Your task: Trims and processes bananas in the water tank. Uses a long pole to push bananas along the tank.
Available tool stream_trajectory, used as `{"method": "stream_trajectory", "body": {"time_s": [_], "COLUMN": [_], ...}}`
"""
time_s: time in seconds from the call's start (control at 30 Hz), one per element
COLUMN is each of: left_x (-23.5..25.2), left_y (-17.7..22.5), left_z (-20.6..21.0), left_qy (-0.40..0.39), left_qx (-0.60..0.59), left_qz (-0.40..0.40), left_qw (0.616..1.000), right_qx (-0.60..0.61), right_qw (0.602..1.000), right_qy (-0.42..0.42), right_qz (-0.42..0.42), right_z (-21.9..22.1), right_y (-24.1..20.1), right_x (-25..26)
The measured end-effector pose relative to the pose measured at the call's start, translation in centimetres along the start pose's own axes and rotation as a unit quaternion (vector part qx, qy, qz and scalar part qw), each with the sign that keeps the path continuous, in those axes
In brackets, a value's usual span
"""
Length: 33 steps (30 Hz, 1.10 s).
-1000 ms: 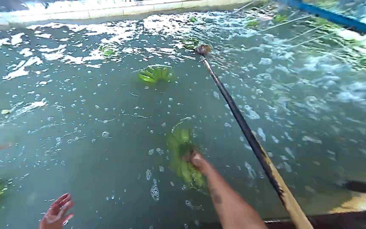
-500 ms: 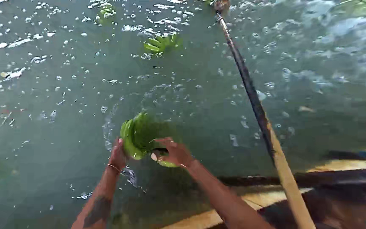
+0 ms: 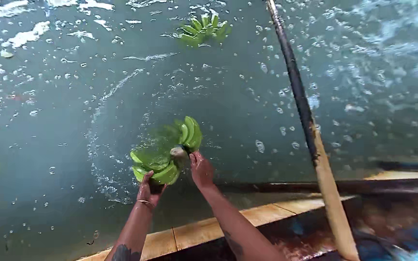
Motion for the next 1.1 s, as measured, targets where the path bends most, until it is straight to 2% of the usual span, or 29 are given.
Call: {"method": "stream_trajectory", "body": {"time_s": [0.13, 0.23, 0.3, 0.43, 0.57, 0.63, 0.77, 0.83, 0.9, 0.97, 1.03, 1.1], "left_x": [-2.5, -2.5, -2.3, -1.0, -1.2, -1.3, 0.6, 0.6, 0.2, -0.3, -0.7, -0.7], "left_y": [1.4, 1.9, 1.9, 0.3, 0.6, -0.8, 0.2, -0.2, -0.4, -0.5, -1.3, -1.9], "left_z": [2.0, 1.8, 1.0, -0.7, -1.2, -0.9, 1.9, 1.6, 1.9, 2.1, 1.8, 1.7], "left_qy": [-0.001, 0.007, 0.000, 0.011, -0.033, -0.026, -0.036, -0.034, -0.028, -0.016, 0.006, 0.019], "left_qx": [-0.041, -0.023, -0.021, -0.026, 0.011, -0.008, -0.014, -0.005, -0.004, -0.006, -0.007, -0.012], "left_qz": [-0.042, -0.042, -0.007, 0.055, 0.095, 0.109, 0.163, 0.163, 0.171, 0.190, 0.200, 0.206], "left_qw": [0.998, 0.999, 1.000, 0.998, 0.995, 0.994, 0.986, 0.986, 0.985, 0.982, 0.980, 0.978], "right_qx": [-0.043, -0.009, 0.041, 0.162, 0.336, 0.355, 0.337, 0.302, 0.129, -0.048, -0.123, -0.127], "right_qw": [0.998, 0.999, 0.992, 0.968, 0.912, 0.911, 0.914, 0.939, 0.990, 0.998, 0.991, 0.991], "right_qy": [0.043, -0.045, -0.117, -0.186, -0.191, -0.160, -0.215, -0.164, -0.061, -0.039, -0.047, -0.050], "right_qz": [-0.035, -0.018, -0.001, 0.038, 0.136, 0.136, 0.063, 0.029, -0.014, -0.014, -0.008, -0.002], "right_z": [0.5, 1.9, 1.6, 1.4, 0.3, 0.7, -2.7, -4.4, -5.5, -5.5, -4.0, -2.0], "right_y": [-2.3, -3.3, -3.3, -1.5, -1.7, -0.9, -2.3, -2.3, -1.5, -1.8, -1.6, -1.1], "right_x": [1.7, 0.3, -0.5, -1.7, -4.0, -4.2, -5.5, -6.5, -4.0, -1.1, 0.4, 1.1]}}
Point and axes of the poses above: each hand's wrist, its own x-axis towards the middle knuckle, its own z-axis out of the palm, y = z × x, the point moved 3 cm from there along x, towards the middle knuckle, and after that the axes turned 5 degrees about x, right-handed, at the moved point
